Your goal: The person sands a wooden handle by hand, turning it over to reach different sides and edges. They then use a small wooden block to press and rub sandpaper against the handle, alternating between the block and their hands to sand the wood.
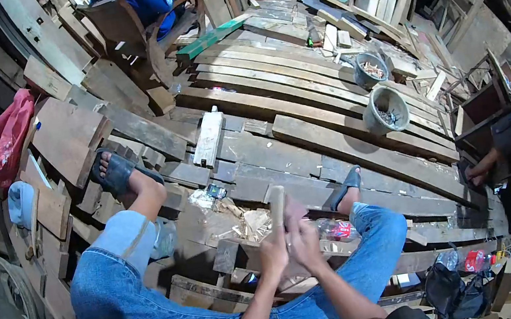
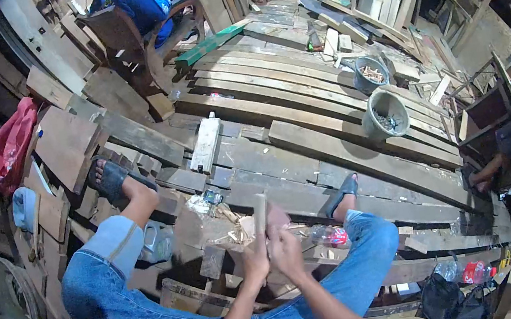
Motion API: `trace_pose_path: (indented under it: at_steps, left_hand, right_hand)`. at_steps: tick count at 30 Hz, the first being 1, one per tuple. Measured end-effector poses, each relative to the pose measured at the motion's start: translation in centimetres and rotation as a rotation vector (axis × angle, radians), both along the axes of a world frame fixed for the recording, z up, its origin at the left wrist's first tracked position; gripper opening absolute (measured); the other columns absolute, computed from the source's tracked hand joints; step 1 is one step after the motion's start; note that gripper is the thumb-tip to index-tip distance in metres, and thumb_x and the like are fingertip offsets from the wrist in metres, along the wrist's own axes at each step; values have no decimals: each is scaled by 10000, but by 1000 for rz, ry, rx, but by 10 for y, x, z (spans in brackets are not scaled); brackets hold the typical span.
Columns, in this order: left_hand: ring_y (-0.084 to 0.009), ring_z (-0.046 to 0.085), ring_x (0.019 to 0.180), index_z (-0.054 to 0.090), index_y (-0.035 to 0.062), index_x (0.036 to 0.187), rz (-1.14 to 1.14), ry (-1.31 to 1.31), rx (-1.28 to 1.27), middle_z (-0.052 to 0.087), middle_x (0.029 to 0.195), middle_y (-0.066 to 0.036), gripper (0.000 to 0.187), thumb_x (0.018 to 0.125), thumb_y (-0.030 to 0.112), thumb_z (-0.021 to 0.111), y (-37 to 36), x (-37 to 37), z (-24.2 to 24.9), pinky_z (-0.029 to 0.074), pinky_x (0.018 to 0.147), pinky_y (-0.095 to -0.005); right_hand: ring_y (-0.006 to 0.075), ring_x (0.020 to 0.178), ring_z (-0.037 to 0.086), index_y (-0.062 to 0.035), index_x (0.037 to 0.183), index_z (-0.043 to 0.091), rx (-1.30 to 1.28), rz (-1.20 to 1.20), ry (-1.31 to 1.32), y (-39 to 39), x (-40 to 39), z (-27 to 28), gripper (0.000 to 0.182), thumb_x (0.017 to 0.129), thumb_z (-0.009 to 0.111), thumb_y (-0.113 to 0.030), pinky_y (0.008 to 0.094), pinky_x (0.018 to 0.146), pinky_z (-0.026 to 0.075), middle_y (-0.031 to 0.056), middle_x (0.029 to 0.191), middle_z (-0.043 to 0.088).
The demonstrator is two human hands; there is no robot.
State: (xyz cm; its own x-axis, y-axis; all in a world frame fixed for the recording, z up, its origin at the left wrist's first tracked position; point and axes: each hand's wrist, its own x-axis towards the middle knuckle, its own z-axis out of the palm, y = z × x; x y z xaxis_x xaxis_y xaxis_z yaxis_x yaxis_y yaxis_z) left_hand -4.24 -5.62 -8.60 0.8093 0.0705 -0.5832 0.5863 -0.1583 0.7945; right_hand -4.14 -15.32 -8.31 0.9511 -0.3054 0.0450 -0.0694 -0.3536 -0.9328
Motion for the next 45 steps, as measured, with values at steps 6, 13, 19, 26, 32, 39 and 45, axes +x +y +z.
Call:
trace_pose_path:
  at_steps: [6,13,19,26,32,39,45]
  left_hand:
    - [-369,716,872,724,-19,978,-37,-8,85,718,838,-239,686,985,622,481,-10,1,28,522,780,-474]
    - [-421,690,836,715,-28,898,-90,-12,196,709,857,-254,731,989,642,439,-13,-5,-17,500,742,-511]
    - [-407,694,837,703,-34,886,-48,-116,141,693,797,-259,754,1008,637,382,4,2,-21,505,742,-486]
    - [-413,695,834,703,-31,853,-102,-20,114,691,801,-259,776,982,672,399,-5,4,17,511,773,-494]
    - [-440,679,1045,725,-17,1045,-154,47,203,703,982,-308,721,957,655,479,-6,-7,-4,521,861,-491]
    - [-421,718,874,730,-46,915,17,-121,156,717,801,-249,616,1003,528,525,-5,-9,9,533,736,-464]
    - [-448,678,959,662,-34,1126,-128,-275,153,693,1000,-288,576,1058,470,391,-13,-18,-6,516,813,-506]
  right_hand:
    - [159,574,489,49,749,581,29,-65,78,-14,9,-11,509,1049,524,-358,412,551,406,157,583,531]
    - [179,598,490,70,796,596,107,-98,132,-23,34,-5,518,1071,474,-352,431,591,416,164,609,550]
    - [200,626,555,50,829,627,-17,93,100,-5,2,-10,493,1051,499,-371,425,603,437,215,680,627]
    - [171,562,496,66,778,595,-23,2,121,-13,12,6,527,1074,464,-350,400,546,411,146,606,558]
    - [206,580,543,68,789,603,113,-112,60,-25,30,-11,500,1070,468,-323,434,578,427,214,670,614]
    - [303,611,562,50,834,610,-26,7,128,-2,1,-4,451,1055,466,-316,454,623,447,216,675,584]
    - [229,626,559,66,786,593,92,-26,108,-8,6,-12,507,1054,470,-346,443,616,439,224,674,576]
